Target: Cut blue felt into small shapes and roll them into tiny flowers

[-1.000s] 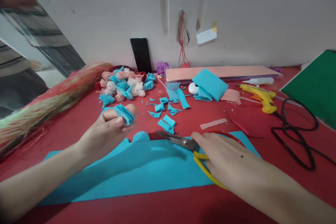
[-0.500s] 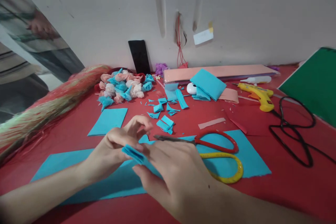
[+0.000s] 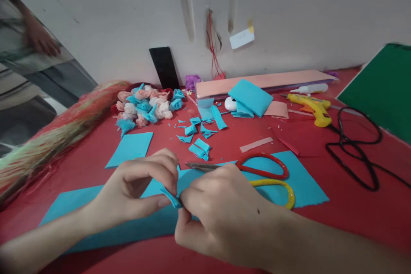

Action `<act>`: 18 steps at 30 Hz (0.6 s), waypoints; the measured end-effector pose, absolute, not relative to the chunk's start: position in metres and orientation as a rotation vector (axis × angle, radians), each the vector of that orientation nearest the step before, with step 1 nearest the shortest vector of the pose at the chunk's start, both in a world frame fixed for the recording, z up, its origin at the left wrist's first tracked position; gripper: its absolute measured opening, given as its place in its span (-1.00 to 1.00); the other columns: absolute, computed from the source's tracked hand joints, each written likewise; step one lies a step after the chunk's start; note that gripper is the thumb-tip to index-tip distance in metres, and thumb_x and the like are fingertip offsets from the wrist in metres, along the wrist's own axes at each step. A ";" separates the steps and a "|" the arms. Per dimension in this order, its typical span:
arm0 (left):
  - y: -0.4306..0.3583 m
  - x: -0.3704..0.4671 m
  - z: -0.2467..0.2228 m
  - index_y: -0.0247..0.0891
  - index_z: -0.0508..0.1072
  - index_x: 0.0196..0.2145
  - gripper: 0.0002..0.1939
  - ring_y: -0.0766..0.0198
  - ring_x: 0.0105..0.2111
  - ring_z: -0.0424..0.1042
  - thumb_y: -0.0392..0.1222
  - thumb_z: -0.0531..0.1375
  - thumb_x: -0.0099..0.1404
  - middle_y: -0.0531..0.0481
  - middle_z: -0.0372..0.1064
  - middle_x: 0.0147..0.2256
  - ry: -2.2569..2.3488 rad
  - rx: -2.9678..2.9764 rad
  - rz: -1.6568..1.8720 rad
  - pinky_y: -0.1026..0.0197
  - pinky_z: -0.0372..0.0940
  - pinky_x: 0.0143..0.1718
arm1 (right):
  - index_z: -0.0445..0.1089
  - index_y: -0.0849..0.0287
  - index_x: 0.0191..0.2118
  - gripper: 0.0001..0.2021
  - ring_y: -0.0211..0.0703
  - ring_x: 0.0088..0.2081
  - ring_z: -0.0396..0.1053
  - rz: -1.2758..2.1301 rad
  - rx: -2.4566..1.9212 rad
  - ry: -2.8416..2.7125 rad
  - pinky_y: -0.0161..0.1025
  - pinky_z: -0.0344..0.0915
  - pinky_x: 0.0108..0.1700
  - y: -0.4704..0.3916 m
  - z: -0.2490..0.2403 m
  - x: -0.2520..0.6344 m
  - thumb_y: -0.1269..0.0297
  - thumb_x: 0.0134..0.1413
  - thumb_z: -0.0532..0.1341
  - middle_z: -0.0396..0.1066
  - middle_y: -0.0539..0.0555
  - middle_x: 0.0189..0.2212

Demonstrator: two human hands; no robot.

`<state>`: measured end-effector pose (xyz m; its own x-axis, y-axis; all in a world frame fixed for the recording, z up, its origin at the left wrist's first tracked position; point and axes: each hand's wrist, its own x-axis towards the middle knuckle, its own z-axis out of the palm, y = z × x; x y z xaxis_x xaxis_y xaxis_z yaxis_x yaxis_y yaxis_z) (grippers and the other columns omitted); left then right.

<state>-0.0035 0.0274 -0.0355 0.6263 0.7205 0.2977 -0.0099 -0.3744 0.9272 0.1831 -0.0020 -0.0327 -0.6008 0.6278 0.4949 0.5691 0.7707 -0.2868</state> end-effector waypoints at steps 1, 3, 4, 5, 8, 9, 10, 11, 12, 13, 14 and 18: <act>0.027 -0.004 -0.034 -0.25 0.50 -0.39 -0.86 0.30 -0.36 0.33 -0.43 0.27 0.07 0.03 0.40 -0.45 0.576 1.863 0.880 0.16 0.21 -0.17 | 0.23 0.18 -0.67 -0.77 -0.35 -0.66 0.13 0.147 -0.897 -2.385 -0.28 -0.04 -0.58 -0.003 -0.031 0.184 0.47 -0.08 0.02 0.20 -0.11 -0.73; 0.026 -0.003 -0.033 -0.26 0.49 -0.41 -0.91 0.32 -0.39 0.33 -0.40 0.27 0.09 0.04 0.42 -0.46 0.572 1.914 0.901 0.16 0.20 -0.16 | 0.28 0.17 -0.61 -0.83 -0.33 -0.62 0.18 0.202 -0.928 -2.397 -0.28 -0.01 -0.56 -0.004 -0.030 0.185 0.46 -0.10 0.06 0.25 -0.11 -0.69; 0.025 -0.003 -0.034 -0.26 0.49 -0.41 -0.93 0.33 -0.39 0.33 -0.38 0.27 0.10 0.05 0.42 -0.47 0.570 1.919 0.911 0.17 0.21 -0.16 | 0.29 0.17 -0.58 -0.86 -0.33 -0.60 0.20 0.234 -0.939 -2.400 -0.29 0.01 -0.55 -0.005 -0.029 0.185 0.46 -0.10 0.07 0.26 -0.11 -0.67; 0.024 -0.002 -0.035 -0.26 0.50 -0.41 -0.94 0.33 -0.39 0.33 -0.36 0.27 0.12 0.05 0.41 -0.47 0.568 1.923 0.914 0.18 0.22 -0.18 | 0.28 0.17 -0.57 -0.87 -0.34 -0.59 0.20 0.265 -0.939 -2.401 -0.30 0.02 -0.54 -0.005 -0.030 0.185 0.46 -0.10 0.08 0.26 -0.12 -0.66; 0.022 -0.002 -0.036 -0.24 0.50 -0.38 -0.94 0.31 -0.34 0.33 -0.33 0.25 0.15 0.03 0.40 -0.42 0.570 1.965 0.929 0.21 0.25 -0.20 | 0.24 0.19 -0.60 -0.81 -0.38 -0.60 0.17 0.332 -0.905 -2.391 -0.33 0.02 -0.53 -0.006 -0.032 0.185 0.50 -0.05 0.04 0.23 -0.12 -0.67; 0.022 -0.002 -0.035 -0.23 0.49 -0.34 -0.91 0.31 -0.32 0.34 -0.32 0.25 0.15 0.01 0.40 -0.38 0.572 2.014 0.968 0.20 0.25 -0.18 | 0.23 0.20 -0.61 -0.78 -0.39 -0.61 0.17 0.360 -0.894 -2.376 -0.34 0.03 -0.52 -0.006 -0.033 0.184 0.51 -0.02 0.02 0.22 -0.12 -0.67; 0.021 -0.003 -0.034 -0.23 0.49 -0.30 -0.87 0.29 -0.31 0.35 -0.32 0.26 0.14 0.00 0.41 -0.34 0.573 2.095 1.020 0.20 0.24 -0.15 | 0.22 0.21 -0.61 -0.77 -0.41 -0.61 0.17 0.392 -0.893 -2.352 -0.35 0.03 -0.52 -0.006 -0.034 0.183 0.51 -0.01 0.01 0.22 -0.12 -0.67; 0.021 -0.003 -0.031 -0.23 0.48 -0.26 -0.82 0.28 -0.30 0.35 -0.32 0.27 0.12 -0.02 0.42 -0.32 0.572 2.203 1.080 0.19 0.23 -0.13 | 0.21 0.21 -0.62 -0.76 -0.42 -0.61 0.16 0.420 -0.894 -2.319 -0.37 0.03 -0.53 -0.007 -0.034 0.182 0.52 0.01 0.00 0.22 -0.12 -0.68; 0.021 -0.004 -0.028 -0.22 0.49 -0.24 -0.79 0.27 -0.30 0.36 -0.32 0.28 0.11 -0.03 0.43 -0.31 0.569 2.329 1.144 0.18 0.22 -0.12 | 0.19 0.21 -0.63 -0.74 -0.43 -0.63 0.15 0.437 -0.899 -2.285 -0.38 0.03 -0.54 -0.008 -0.035 0.180 0.52 0.01 0.00 0.21 -0.12 -0.69; 0.020 -0.004 -0.025 -0.20 0.50 -0.24 -0.79 0.25 -0.31 0.36 -0.31 0.28 0.11 -0.03 0.45 -0.32 0.579 2.456 1.184 0.17 0.21 -0.12 | 0.17 0.21 -0.66 -0.73 -0.43 -0.64 0.13 0.438 -0.909 -2.252 -0.38 0.01 -0.56 -0.009 -0.035 0.179 0.52 0.01 0.00 0.20 -0.12 -0.71; 0.019 -0.005 -0.021 -0.15 0.51 -0.27 -0.81 0.24 -0.33 0.36 -0.29 0.27 0.12 0.00 0.48 -0.34 0.597 2.566 1.204 0.16 0.20 -0.11 | 0.14 0.21 -0.68 -0.71 -0.43 -0.65 0.12 0.434 -0.923 -2.226 -0.37 0.00 -0.58 -0.011 -0.035 0.178 0.52 0.01 0.00 0.17 -0.12 -0.73; 0.015 -0.010 -0.015 0.13 0.52 -0.29 -0.73 0.24 -0.46 0.32 -0.29 0.26 0.11 0.20 0.50 -0.47 0.719 2.706 1.187 0.07 0.08 0.03 | 0.03 0.20 -0.73 -0.70 -0.42 -0.69 0.06 0.459 -1.016 -2.191 -0.37 -0.01 -0.62 -0.015 -0.035 0.176 0.51 -0.06 -0.01 0.07 -0.12 -0.78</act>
<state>-0.0101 0.0151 -0.0147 0.5843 0.4589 0.6693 0.3806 -0.8834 0.2734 0.1761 -0.0154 -0.0350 -0.4721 0.7719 0.4258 0.5362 0.6348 -0.5563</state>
